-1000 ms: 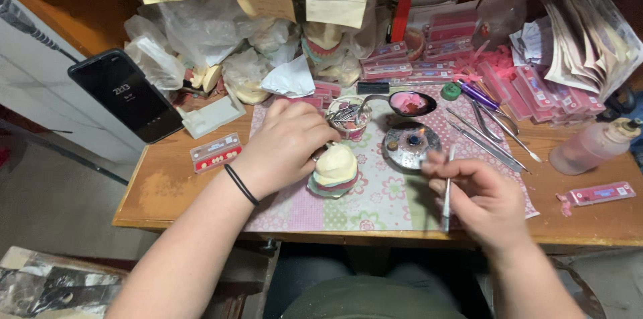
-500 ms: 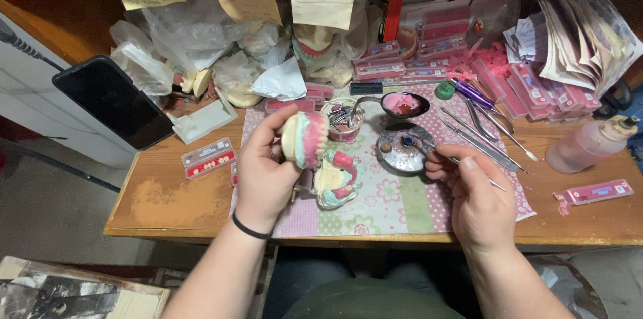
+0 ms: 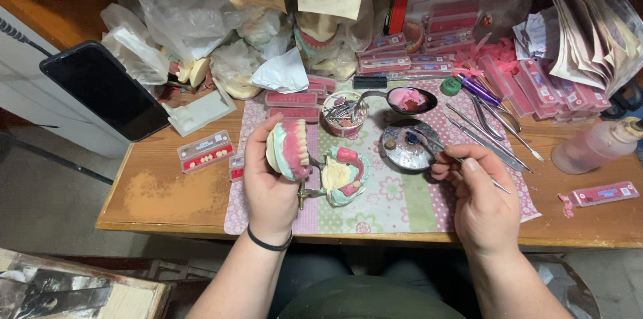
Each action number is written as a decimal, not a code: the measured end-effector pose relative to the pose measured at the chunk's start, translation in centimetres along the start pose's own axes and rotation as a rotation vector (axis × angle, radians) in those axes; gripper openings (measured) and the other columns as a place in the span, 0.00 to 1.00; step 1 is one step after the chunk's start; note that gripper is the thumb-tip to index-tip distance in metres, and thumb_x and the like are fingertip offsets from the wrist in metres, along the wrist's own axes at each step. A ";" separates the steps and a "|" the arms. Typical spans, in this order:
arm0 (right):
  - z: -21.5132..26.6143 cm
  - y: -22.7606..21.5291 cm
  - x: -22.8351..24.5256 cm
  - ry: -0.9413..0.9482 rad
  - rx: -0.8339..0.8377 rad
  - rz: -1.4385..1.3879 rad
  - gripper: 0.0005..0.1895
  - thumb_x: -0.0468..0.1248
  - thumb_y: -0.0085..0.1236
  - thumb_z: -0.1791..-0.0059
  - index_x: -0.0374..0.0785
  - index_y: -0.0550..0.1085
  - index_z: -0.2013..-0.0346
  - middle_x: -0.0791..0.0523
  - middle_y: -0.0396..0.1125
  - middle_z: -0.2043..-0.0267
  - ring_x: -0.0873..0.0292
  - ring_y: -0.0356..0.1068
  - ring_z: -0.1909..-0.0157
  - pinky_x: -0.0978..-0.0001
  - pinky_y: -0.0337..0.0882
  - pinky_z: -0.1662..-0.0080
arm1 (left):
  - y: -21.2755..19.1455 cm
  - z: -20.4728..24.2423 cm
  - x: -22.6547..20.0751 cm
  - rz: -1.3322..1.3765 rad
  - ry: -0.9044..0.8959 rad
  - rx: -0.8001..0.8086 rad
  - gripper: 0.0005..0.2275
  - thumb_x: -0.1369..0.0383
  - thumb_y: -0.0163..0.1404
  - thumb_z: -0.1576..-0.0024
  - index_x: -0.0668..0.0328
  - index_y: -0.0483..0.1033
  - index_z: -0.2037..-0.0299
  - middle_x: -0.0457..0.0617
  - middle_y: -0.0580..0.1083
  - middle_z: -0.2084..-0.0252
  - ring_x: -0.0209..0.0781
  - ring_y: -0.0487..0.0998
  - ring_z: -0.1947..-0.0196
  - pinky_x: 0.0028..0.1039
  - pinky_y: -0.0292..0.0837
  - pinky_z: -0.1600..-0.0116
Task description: The person assembles a dental prosthesis by placing pink wax teeth into a mold and adjusting their position with a metal tool. They repeatedly check the fit by closing the upper and lower halves of the mold together.
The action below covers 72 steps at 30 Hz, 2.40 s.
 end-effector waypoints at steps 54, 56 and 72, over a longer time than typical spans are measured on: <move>6.2 3.7 2.5 -0.349 0.435 0.571 0.15 0.38 0.49 0.46 0.33 0.79 0.52 0.49 0.78 0.49 0.53 0.79 0.46 0.64 0.75 0.41 | -0.7 0.5 0.5 -0.138 -0.025 0.047 0.25 0.77 0.60 0.47 0.62 0.68 0.39 0.50 0.73 0.43 0.32 0.74 0.54 0.19 0.71 0.44; 6.2 4.6 3.1 -0.428 0.514 0.605 0.16 0.39 0.47 0.45 0.33 0.78 0.52 0.49 0.78 0.50 0.51 0.80 0.47 0.62 0.76 0.41 | -0.8 0.5 0.6 -0.143 -0.024 0.048 0.25 0.77 0.60 0.48 0.62 0.68 0.38 0.50 0.73 0.43 0.32 0.74 0.54 0.19 0.70 0.44; 6.4 6.0 3.9 -0.647 0.660 0.653 0.12 0.34 0.47 0.47 0.33 0.76 0.53 0.47 0.74 0.54 0.46 0.77 0.54 0.54 0.76 0.44 | -0.7 0.4 0.1 -0.226 0.011 0.051 0.24 0.76 0.60 0.47 0.60 0.70 0.40 0.48 0.74 0.45 0.33 0.75 0.52 0.20 0.70 0.43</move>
Point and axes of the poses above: each hand's wrist, its own z-axis away from the middle knuckle, its own y-axis out of the palm, x = y × z, the point moved 4 cm from there along -z, towards the middle knuckle
